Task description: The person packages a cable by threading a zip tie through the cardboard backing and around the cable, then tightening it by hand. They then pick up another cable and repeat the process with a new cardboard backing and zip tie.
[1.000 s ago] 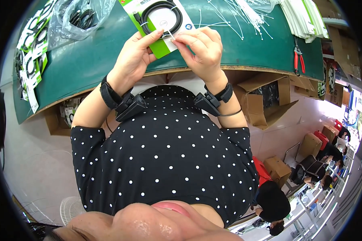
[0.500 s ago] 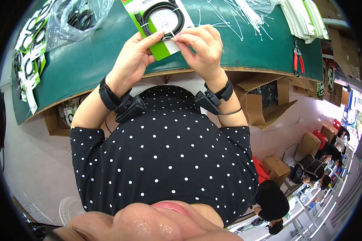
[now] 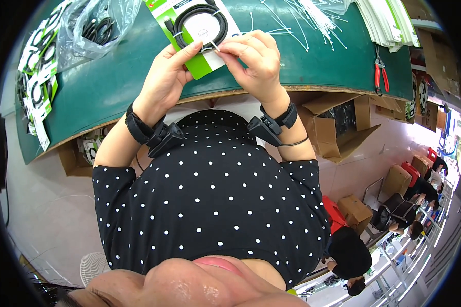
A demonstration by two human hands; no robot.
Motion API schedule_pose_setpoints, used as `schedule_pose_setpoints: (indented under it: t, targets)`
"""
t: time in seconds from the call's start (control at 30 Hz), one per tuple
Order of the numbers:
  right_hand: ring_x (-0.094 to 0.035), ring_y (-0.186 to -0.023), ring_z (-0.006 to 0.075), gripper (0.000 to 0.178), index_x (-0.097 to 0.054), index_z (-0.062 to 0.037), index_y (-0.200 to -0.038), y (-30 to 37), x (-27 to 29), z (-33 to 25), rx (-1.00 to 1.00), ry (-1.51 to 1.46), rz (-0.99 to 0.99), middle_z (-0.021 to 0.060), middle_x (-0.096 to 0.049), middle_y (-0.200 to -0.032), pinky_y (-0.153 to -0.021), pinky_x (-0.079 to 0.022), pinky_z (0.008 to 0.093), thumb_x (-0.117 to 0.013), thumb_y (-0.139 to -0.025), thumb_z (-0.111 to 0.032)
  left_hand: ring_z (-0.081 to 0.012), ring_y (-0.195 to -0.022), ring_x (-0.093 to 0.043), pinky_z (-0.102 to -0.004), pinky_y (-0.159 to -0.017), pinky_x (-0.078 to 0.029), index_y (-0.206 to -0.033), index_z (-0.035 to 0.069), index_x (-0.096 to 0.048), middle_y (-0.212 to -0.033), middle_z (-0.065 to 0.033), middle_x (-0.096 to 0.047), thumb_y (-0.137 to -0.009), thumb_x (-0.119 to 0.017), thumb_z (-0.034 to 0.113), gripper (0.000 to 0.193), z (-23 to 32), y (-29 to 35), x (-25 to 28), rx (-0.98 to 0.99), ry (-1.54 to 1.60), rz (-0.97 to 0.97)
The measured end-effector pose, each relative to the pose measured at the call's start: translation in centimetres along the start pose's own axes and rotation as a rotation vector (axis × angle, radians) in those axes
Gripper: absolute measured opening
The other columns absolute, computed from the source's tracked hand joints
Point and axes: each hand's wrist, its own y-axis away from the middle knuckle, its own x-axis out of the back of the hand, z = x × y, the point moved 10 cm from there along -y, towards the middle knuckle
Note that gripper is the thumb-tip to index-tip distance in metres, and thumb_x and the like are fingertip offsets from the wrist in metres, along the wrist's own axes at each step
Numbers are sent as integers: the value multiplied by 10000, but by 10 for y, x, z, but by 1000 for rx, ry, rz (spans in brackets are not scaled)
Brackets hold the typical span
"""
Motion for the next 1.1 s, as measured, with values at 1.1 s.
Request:
schedule_pose_setpoints:
  t: [1.1]
  targets:
    - [-533, -680, 201, 179, -685, -67, -802, -11, -10, 0, 15, 156, -84, 31, -597, -780, -602, -423, 300, -774, -654, -23, -139, -900, -645, -301, -781, -551, -1076, 28, -598, -1027, -63, -656, -864, -686, 139, 255, 3, -13, 6, 32, -24, 32]
